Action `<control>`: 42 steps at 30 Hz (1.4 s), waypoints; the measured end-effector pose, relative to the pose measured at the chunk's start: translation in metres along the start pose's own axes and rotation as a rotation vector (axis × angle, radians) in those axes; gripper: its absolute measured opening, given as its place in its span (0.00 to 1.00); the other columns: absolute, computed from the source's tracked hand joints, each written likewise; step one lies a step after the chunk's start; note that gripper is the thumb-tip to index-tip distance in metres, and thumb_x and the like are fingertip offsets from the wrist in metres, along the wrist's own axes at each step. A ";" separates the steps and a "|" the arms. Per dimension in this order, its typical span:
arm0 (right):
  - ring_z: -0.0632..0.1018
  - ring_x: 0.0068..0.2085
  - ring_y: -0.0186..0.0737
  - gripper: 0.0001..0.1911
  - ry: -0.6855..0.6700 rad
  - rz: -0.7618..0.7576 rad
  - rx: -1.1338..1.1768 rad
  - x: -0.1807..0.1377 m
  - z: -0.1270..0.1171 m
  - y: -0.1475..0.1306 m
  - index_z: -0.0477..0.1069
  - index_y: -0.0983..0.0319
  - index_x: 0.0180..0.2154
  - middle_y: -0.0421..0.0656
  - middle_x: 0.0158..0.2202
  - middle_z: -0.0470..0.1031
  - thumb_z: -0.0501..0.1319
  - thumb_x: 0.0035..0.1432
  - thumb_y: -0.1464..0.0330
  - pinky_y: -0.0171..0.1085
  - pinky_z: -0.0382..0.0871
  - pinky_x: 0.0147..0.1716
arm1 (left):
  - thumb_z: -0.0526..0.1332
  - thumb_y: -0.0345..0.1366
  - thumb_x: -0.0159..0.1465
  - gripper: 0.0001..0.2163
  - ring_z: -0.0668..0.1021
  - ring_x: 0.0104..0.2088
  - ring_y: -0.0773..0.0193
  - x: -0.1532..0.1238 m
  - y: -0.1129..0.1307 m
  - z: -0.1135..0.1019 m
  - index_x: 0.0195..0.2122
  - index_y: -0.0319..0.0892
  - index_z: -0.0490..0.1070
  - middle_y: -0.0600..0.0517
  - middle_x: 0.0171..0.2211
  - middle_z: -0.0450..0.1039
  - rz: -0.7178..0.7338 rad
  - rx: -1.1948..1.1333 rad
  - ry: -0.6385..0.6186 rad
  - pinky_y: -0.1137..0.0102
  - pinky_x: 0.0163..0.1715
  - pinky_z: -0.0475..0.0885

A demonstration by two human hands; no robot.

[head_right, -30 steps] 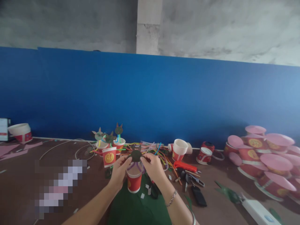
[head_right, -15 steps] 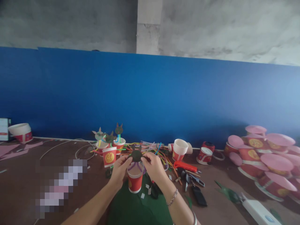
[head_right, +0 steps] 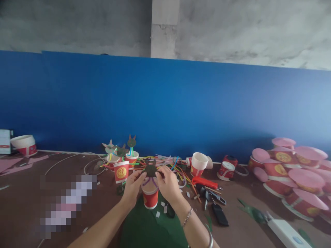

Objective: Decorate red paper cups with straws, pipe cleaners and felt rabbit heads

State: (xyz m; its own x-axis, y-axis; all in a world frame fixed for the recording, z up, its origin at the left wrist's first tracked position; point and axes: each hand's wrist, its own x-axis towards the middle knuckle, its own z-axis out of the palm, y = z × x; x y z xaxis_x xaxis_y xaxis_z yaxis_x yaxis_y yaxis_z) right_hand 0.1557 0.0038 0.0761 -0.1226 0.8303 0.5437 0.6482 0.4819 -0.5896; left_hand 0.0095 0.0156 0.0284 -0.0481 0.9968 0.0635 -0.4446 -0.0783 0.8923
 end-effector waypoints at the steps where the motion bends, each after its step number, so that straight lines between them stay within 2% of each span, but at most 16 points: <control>1: 0.72 0.31 0.38 0.09 0.004 -0.004 0.010 0.000 0.000 0.000 0.67 0.61 0.27 0.43 0.28 0.71 0.52 0.58 0.69 0.34 0.64 0.32 | 0.69 0.44 0.49 0.15 0.74 0.25 0.67 0.000 0.000 0.000 0.31 0.37 0.76 0.51 0.25 0.75 0.008 0.002 0.016 0.74 0.26 0.67; 8: 0.76 0.35 0.41 0.11 0.042 0.001 0.060 -0.002 0.004 0.005 0.74 0.62 0.33 0.46 0.33 0.76 0.54 0.59 0.67 0.36 0.67 0.37 | 0.69 0.42 0.49 0.13 0.74 0.24 0.67 0.001 0.001 0.000 0.32 0.38 0.77 0.51 0.26 0.76 0.020 -0.021 0.043 0.74 0.26 0.67; 13: 0.77 0.38 0.44 0.12 0.065 0.094 0.146 -0.001 0.008 0.008 0.76 0.63 0.35 0.48 0.36 0.78 0.56 0.57 0.65 0.38 0.69 0.39 | 0.69 0.42 0.47 0.14 0.73 0.23 0.67 -0.001 0.005 0.003 0.31 0.38 0.78 0.51 0.25 0.76 0.004 -0.003 0.049 0.73 0.26 0.68; 15: 0.77 0.37 0.44 0.12 0.048 0.159 0.185 -0.001 0.009 0.007 0.75 0.63 0.34 0.47 0.35 0.78 0.56 0.56 0.64 0.38 0.69 0.36 | 0.69 0.42 0.48 0.14 0.74 0.24 0.67 -0.002 0.005 0.004 0.30 0.37 0.77 0.51 0.24 0.75 0.011 0.012 0.053 0.74 0.26 0.67; 18: 0.75 0.29 0.40 0.12 0.000 0.211 0.181 -0.001 0.010 0.005 0.72 0.63 0.29 0.44 0.28 0.77 0.55 0.57 0.62 0.34 0.67 0.29 | 0.69 0.42 0.48 0.13 0.73 0.24 0.67 -0.002 0.004 0.005 0.29 0.37 0.76 0.51 0.24 0.74 0.029 0.044 0.060 0.74 0.25 0.67; 21: 0.70 0.25 0.37 0.13 -0.012 0.194 0.117 -0.003 0.011 0.001 0.67 0.62 0.25 0.41 0.22 0.71 0.54 0.58 0.62 0.33 0.62 0.26 | 0.68 0.43 0.49 0.13 0.73 0.25 0.67 -0.002 0.001 0.004 0.29 0.37 0.74 0.51 0.24 0.74 0.040 0.048 0.044 0.74 0.26 0.67; 27: 0.66 0.23 0.34 0.13 -0.017 0.132 0.046 -0.005 0.009 -0.002 0.61 0.60 0.23 0.37 0.20 0.64 0.52 0.59 0.63 0.32 0.57 0.24 | 0.68 0.43 0.48 0.13 0.71 0.23 0.69 -0.004 0.001 0.004 0.25 0.38 0.71 0.53 0.22 0.71 0.042 0.029 0.011 0.75 0.25 0.65; 32: 0.68 0.26 0.35 0.13 -0.007 0.090 0.036 -0.004 0.004 -0.003 0.64 0.61 0.23 0.39 0.22 0.68 0.53 0.59 0.64 0.32 0.61 0.26 | 0.69 0.42 0.48 0.13 0.71 0.22 0.70 -0.004 0.002 0.005 0.25 0.38 0.72 0.54 0.21 0.71 0.043 0.000 0.019 0.75 0.25 0.65; 34: 0.72 0.29 0.37 0.13 0.003 0.063 0.049 -0.003 0.003 -0.002 0.69 0.62 0.26 0.42 0.26 0.73 0.53 0.59 0.65 0.33 0.65 0.31 | 0.69 0.42 0.48 0.13 0.71 0.23 0.70 -0.003 0.001 0.004 0.26 0.37 0.72 0.54 0.21 0.72 0.045 -0.006 0.034 0.76 0.25 0.65; 37: 0.76 0.38 0.42 0.14 0.047 -0.005 0.023 -0.004 0.005 0.002 0.75 0.62 0.35 0.47 0.36 0.78 0.52 0.60 0.66 0.38 0.68 0.40 | 0.69 0.42 0.50 0.12 0.72 0.24 0.70 -0.001 0.000 0.003 0.28 0.38 0.74 0.54 0.23 0.73 0.050 -0.012 0.045 0.76 0.27 0.65; 42: 0.74 0.50 0.45 0.19 0.043 -0.063 0.001 -0.006 0.011 0.009 0.70 0.61 0.52 0.49 0.48 0.75 0.49 0.61 0.68 0.42 0.68 0.48 | 0.68 0.43 0.51 0.12 0.72 0.26 0.70 0.001 0.001 0.002 0.31 0.38 0.75 0.54 0.25 0.73 0.065 -0.015 0.066 0.76 0.28 0.65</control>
State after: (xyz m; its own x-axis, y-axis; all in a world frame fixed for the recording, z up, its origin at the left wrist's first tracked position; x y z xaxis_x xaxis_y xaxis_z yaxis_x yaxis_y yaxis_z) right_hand 0.1541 0.0061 0.0608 -0.1305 0.7857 0.6047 0.6394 0.5328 -0.5543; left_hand 0.0102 0.0164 0.0303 -0.1358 0.9865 0.0912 -0.4518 -0.1436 0.8805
